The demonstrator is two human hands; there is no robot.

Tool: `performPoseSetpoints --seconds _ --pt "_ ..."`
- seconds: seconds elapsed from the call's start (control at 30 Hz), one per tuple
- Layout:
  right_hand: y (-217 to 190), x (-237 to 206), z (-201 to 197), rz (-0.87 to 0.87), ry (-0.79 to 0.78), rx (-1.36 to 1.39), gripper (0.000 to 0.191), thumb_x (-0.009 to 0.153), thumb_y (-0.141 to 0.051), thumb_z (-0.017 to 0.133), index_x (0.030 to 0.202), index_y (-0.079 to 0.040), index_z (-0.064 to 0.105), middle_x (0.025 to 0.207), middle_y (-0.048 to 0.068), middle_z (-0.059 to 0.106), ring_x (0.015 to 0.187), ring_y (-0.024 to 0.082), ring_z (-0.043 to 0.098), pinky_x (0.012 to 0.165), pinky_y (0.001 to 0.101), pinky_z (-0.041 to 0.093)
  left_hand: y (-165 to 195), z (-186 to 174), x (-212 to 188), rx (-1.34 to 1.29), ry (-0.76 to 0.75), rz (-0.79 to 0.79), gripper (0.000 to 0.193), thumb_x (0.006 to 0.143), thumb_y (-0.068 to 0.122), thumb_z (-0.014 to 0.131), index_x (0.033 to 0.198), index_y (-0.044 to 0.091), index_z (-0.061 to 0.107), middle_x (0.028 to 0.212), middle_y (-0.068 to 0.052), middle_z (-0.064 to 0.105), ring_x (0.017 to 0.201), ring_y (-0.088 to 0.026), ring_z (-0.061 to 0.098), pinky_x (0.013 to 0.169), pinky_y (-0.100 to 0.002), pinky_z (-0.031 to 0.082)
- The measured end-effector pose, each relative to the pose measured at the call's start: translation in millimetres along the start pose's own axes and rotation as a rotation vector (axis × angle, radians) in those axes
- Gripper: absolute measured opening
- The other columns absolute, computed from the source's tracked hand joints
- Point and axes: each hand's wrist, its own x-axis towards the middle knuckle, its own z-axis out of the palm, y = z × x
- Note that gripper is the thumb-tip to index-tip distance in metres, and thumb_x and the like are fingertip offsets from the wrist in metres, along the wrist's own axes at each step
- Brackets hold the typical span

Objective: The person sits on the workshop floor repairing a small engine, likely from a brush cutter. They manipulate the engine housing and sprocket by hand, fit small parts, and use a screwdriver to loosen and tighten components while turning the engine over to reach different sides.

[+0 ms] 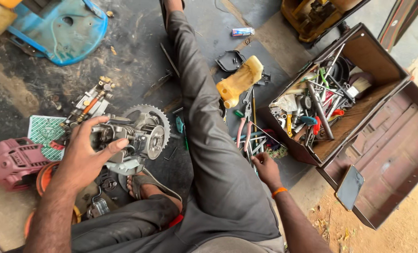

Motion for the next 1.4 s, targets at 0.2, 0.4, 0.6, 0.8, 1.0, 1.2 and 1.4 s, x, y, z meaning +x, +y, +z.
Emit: performPoseSetpoints --seconds 0.2,0.4,0.6,0.8,1.0,1.2,1.4 --pt "-12.9 -4.9 25.1 -0.162 0.027 -0.164 0.034 0.094 -0.036 0.067 0.118 -0.013 0.063 0.118 0.018 0.066 0.104 0.042 0.065 0.083 0.0505 0.053 11.3 -3.6 -8.8 0.026 0.043 0.094 0.089 0.074 0.062 0.079 0.146 0.018 0.053 0.144 -0.021 0.05 0.14 -0.038 0.048 0.115 -0.055 0.041" --pt "-8.5 -8.8 28.2 -0.231 0.112 -0.268 0.046 0.093 -0.032 0.063 0.131 -0.011 0.05 0.123 0.021 0.061 0.103 0.045 0.066 0.081 0.0531 0.054 8.7 -6.0 -13.6 -0.096 -0.052 0.048 0.093 0.073 0.06 0.078 0.153 0.023 0.047 0.152 -0.018 0.041 0.145 -0.036 0.04 0.114 -0.058 0.037" --pt "-7.2 -12.8 37.0 -0.209 0.096 -0.369 0.046 0.094 -0.036 0.062 0.132 -0.013 0.049 0.125 0.018 0.061 0.102 0.044 0.068 0.077 0.0555 0.054 5.0 -7.3 -15.3 -0.114 -0.041 0.147 0.093 0.075 0.057 0.079 0.153 0.019 0.044 0.156 -0.018 0.038 0.147 -0.036 0.038 0.117 -0.056 0.035" --pt "-27.8 8.1 25.4 -0.111 0.166 -0.181 0.05 0.09 -0.044 0.07 0.125 -0.01 0.058 0.111 0.016 0.072 0.099 0.039 0.071 0.083 0.0506 0.055 6.1 -8.4 -15.1 -0.057 -0.025 0.062 0.087 0.077 0.057 0.079 0.15 0.021 0.047 0.154 -0.018 0.041 0.146 -0.036 0.042 0.118 -0.054 0.037" --pt "-78.2 35.0 14.2 -0.109 0.176 -0.098 0.061 0.091 -0.053 0.073 0.122 -0.002 0.062 0.109 0.023 0.073 0.103 0.041 0.07 0.089 0.0487 0.054 2.1 -7.5 -17.8 -0.172 -0.013 0.147 0.088 0.079 0.061 0.075 0.152 0.021 0.045 0.156 -0.017 0.037 0.147 -0.037 0.039 0.116 -0.057 0.037" --pt "-93.3 35.7 19.8 -0.268 0.168 -0.184 0.092 0.075 -0.054 0.083 0.142 -0.005 0.043 0.136 0.026 0.055 0.123 0.045 0.057 0.092 0.0527 0.052 -2.3 5.6 -18.0 -0.097 0.04 0.104 0.096 0.08 0.072 0.066 0.156 0.021 0.037 0.155 -0.019 0.033 0.145 -0.041 0.039 0.112 -0.061 0.04" --pt "-83.3 35.6 8.6 -0.14 0.226 -0.269 0.079 0.081 -0.034 0.078 0.148 -0.009 0.045 0.139 0.023 0.053 0.12 0.043 0.06 0.098 0.0518 0.051 -1.2 9.0 -12.8 -0.051 0.052 0.033 0.092 0.084 0.073 0.058 0.157 0.022 0.035 0.157 -0.023 0.029 0.144 -0.045 0.038 0.107 -0.067 0.041"
